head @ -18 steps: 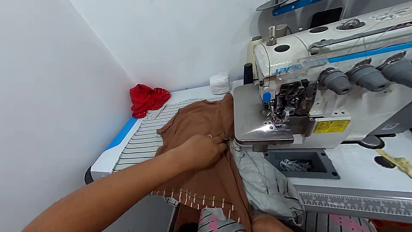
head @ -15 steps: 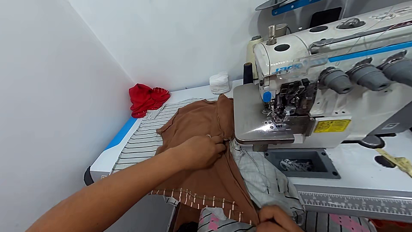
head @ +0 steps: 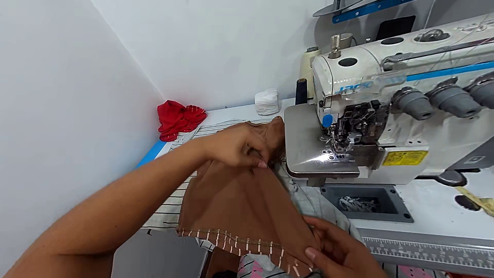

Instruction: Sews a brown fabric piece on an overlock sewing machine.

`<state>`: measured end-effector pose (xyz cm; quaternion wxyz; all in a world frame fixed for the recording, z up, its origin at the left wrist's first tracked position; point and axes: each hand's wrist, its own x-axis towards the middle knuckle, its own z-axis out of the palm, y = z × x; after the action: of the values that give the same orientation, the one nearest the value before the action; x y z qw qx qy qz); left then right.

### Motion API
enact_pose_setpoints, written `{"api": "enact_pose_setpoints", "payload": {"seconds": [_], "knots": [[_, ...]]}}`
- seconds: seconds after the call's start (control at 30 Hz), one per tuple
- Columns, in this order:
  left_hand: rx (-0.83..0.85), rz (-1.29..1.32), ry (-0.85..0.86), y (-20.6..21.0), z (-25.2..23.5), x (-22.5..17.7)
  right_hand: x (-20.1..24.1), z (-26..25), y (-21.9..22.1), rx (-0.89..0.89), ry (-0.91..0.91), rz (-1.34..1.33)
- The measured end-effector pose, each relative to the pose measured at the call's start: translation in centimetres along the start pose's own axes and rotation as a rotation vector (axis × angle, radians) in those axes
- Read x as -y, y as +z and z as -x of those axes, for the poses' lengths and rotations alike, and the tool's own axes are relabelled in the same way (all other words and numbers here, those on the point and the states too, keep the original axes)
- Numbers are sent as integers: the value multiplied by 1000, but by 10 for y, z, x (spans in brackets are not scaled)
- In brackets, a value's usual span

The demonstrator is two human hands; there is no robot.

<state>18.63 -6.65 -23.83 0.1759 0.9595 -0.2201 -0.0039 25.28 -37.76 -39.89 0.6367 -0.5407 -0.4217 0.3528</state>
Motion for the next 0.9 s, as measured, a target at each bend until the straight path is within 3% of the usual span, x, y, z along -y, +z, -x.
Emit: {"api": "enact_pose_setpoints", "payload": {"seconds": [0.1,0.23,0.3,0.43,0.6,0.77,0.9], "knots": [[6,25,-95,-44,-21,5,19,-26,0,13,-7,-129],[-178,276,-106,-77,-56,11,28,-49,-8,-63,-199,-283],[-194,327,-106,-63,-79,17,27,-44,-20,-80,-231,-298],[-25,175,-210,-24,-115,28,16,-25,-44,-95,-111,-317],[-46,71,-311,-5,-129,30,7,-14,-54,-71,-100,-343],[-55,135,-275,0,-125,30,2,-11,-58,-13,-147,-334],[-119,14,-294,3,-128,30,7,-16,-64,1,-154,-389]]}}
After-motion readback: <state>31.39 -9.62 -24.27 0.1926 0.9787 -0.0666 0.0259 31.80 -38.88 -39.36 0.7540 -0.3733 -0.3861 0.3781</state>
